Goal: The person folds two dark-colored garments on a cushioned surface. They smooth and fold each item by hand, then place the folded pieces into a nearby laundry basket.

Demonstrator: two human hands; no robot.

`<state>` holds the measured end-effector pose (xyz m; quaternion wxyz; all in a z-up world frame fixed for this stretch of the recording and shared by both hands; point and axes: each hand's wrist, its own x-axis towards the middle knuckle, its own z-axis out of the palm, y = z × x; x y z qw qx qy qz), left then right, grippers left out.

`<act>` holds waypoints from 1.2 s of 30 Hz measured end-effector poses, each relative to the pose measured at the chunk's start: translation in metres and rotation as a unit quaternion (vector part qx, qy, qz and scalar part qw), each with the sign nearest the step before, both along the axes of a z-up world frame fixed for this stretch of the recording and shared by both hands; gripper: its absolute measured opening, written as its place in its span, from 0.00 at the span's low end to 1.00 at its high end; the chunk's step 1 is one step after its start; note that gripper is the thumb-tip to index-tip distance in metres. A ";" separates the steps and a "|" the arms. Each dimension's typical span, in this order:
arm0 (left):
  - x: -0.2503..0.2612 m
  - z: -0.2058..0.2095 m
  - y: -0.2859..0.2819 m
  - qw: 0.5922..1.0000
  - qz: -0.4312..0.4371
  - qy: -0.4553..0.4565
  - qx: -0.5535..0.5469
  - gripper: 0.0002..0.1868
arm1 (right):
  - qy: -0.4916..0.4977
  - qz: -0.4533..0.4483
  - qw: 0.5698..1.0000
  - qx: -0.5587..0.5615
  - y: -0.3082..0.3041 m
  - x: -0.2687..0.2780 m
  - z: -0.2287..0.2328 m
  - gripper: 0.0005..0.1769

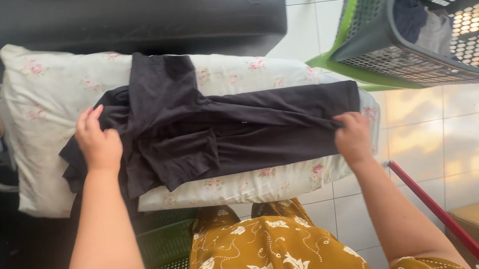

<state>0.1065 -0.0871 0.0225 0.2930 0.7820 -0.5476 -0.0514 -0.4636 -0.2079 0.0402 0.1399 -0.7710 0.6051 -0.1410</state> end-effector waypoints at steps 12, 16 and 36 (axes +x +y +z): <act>0.017 0.011 -0.026 0.963 0.029 0.190 0.190 0.17 | -0.455 -0.140 0.712 0.517 -0.081 0.332 -0.056 0.27; 0.024 0.016 -0.024 0.944 0.087 0.217 0.232 0.13 | -0.504 -0.097 0.665 0.542 -0.079 0.348 -0.016 0.23; -0.033 0.043 -0.018 0.939 -0.122 0.238 0.215 0.18 | -0.397 -0.041 0.738 0.544 0.042 0.297 -0.023 0.11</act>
